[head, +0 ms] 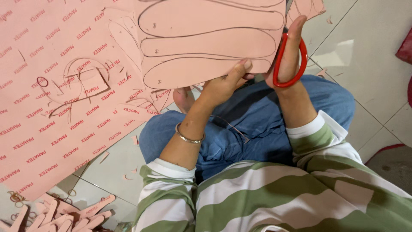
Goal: The person sits on the floor cutting pink foam sheets with red-handled scissors, following drawn outlines to cut out elongated insole shapes. They reposition the sheet between cuts, trim along curved lines, and set finished cut pieces aside while working through the marked sheet.
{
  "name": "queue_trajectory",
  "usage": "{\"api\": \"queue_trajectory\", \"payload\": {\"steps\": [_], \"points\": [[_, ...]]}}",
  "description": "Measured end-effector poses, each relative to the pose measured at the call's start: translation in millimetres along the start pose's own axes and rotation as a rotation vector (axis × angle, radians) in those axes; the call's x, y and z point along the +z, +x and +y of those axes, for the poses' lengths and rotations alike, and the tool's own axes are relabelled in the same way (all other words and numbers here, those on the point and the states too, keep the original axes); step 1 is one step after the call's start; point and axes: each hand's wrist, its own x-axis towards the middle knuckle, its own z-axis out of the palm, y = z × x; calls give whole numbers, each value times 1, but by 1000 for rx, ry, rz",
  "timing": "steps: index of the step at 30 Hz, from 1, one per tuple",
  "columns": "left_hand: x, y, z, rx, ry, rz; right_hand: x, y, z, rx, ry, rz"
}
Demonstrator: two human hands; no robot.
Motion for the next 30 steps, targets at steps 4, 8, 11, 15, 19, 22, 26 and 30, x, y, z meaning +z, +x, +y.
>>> {"api": "queue_trajectory", "payload": {"steps": [4,8,11,15,19,22,26,30], "points": [[-1,-3,0,70,3,-37,2,-3,4,-40,-36,33],[-2,-2,-1,-22,-5,13,3,-4,7,-74,-49,44],[-4,-3,-2,125,34,-77,1,-3,4,-26,-45,34],[-5,-4,-3,-9,20,-60,-9,1,-5,-41,-24,-43],[-3,-3,-1,15,31,-80,-10,4,0,-35,40,-40],[-2,-4,3,11,52,-82,-7,2,2,-94,-6,-28],[-1,-7,8,52,97,-62,-3,3,1,-157,-48,-25],[-2,-6,8,42,72,-61,-3,5,-2,-57,17,-29]]}}
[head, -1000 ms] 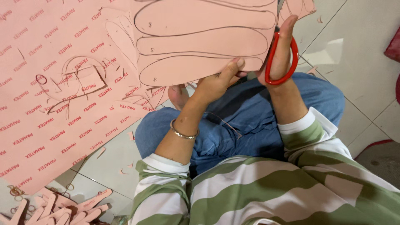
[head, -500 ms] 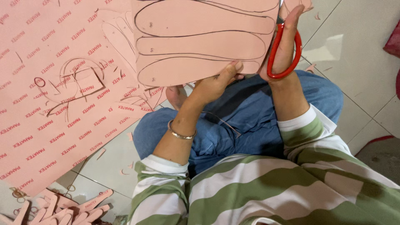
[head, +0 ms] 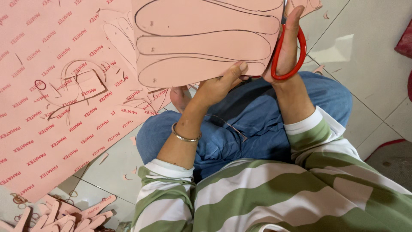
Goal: The person sits on the floor cutting pink foam sheets with red-handled scissors, following drawn outlines to cut out elongated insole shapes. They reposition the sheet between cuts, trim along curved lines, and set finished cut pieces aside while working through the marked sheet.
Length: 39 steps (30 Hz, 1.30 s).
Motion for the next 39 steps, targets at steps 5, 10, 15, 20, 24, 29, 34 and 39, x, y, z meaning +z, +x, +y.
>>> {"api": "queue_trajectory", "payload": {"steps": [5,10,15,20,24,29,34,39], "points": [[-4,4,-12,119,21,-88,-10,5,-7,56,70,-45],[-8,8,-26,127,104,-125,-21,6,-2,68,135,42],[-7,8,-27,138,94,-141,-26,5,8,-51,89,74],[-6,4,-20,59,-32,-71,-27,4,3,-4,129,36],[-9,2,-13,-59,-154,-53,-23,4,-1,25,94,12],[-14,1,4,-8,15,-134,-25,6,-9,87,88,65],[-7,-3,17,42,166,-95,-33,10,-10,83,206,93],[-6,-2,17,-3,60,-69,-41,7,-5,84,160,135]]}}
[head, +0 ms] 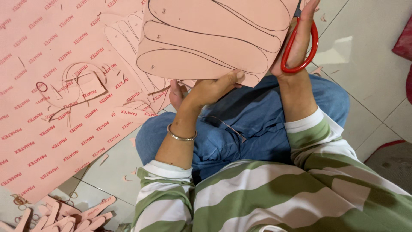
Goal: The person sits on the floor cutting pink foam sheets with red-handled scissors, following drawn outlines to cut out elongated insole shapes. They reposition the sheet between cuts, trim along curved lines, and set finished cut pieces aside while working through the marked sheet.
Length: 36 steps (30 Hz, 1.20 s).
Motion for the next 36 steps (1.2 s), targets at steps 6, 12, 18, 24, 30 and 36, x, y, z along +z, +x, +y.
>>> {"api": "queue_trajectory", "payload": {"steps": [6,12,18,24,30,36], "points": [[-1,1,-5,-16,-66,-27,-14,-2,5,-50,-139,15],[0,-1,2,100,460,-68,-17,3,4,-91,-13,-34],[6,2,-1,-18,322,-132,-11,6,1,-136,15,-20],[-2,0,-8,354,676,-92,-10,10,3,-114,3,21],[-27,5,7,209,313,94,-19,10,7,-63,-63,33],[-55,17,26,462,-8,109,-29,7,15,-65,-195,175]]}}
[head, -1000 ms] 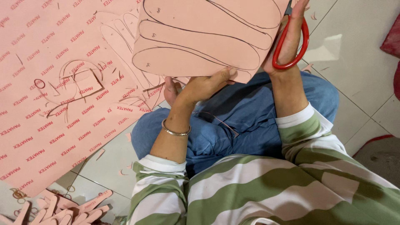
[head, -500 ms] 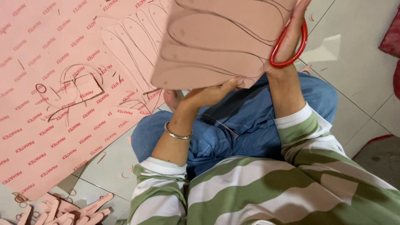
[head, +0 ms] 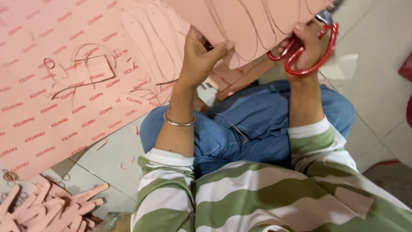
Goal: The person sits on the floor cutting pink foam sheets with red-handled scissors, following drawn outlines to cut out elongated insole shapes. They reposition the sheet between cuts, trim along curved lines, and set finished cut pieces aside while working through the marked sheet.
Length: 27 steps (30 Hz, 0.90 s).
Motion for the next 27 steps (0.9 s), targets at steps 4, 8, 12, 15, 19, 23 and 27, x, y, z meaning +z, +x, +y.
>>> {"api": "queue_trajectory", "payload": {"steps": [4,8,12,15,19,23,27], "points": [[-3,9,0,151,-77,67,2,-1,-3,-15,6,13],[-5,15,4,148,-132,104,8,-2,0,-9,-20,0],[-3,17,8,192,-114,114,11,2,5,-47,2,-93],[-6,17,3,238,-128,156,10,1,5,-73,-54,-50],[-24,26,-12,333,-187,386,17,-6,5,-14,-208,-104],[-41,33,-25,388,-215,661,33,-14,6,119,-423,-135],[-48,31,-27,350,-369,818,46,-21,12,157,-468,-200]]}}
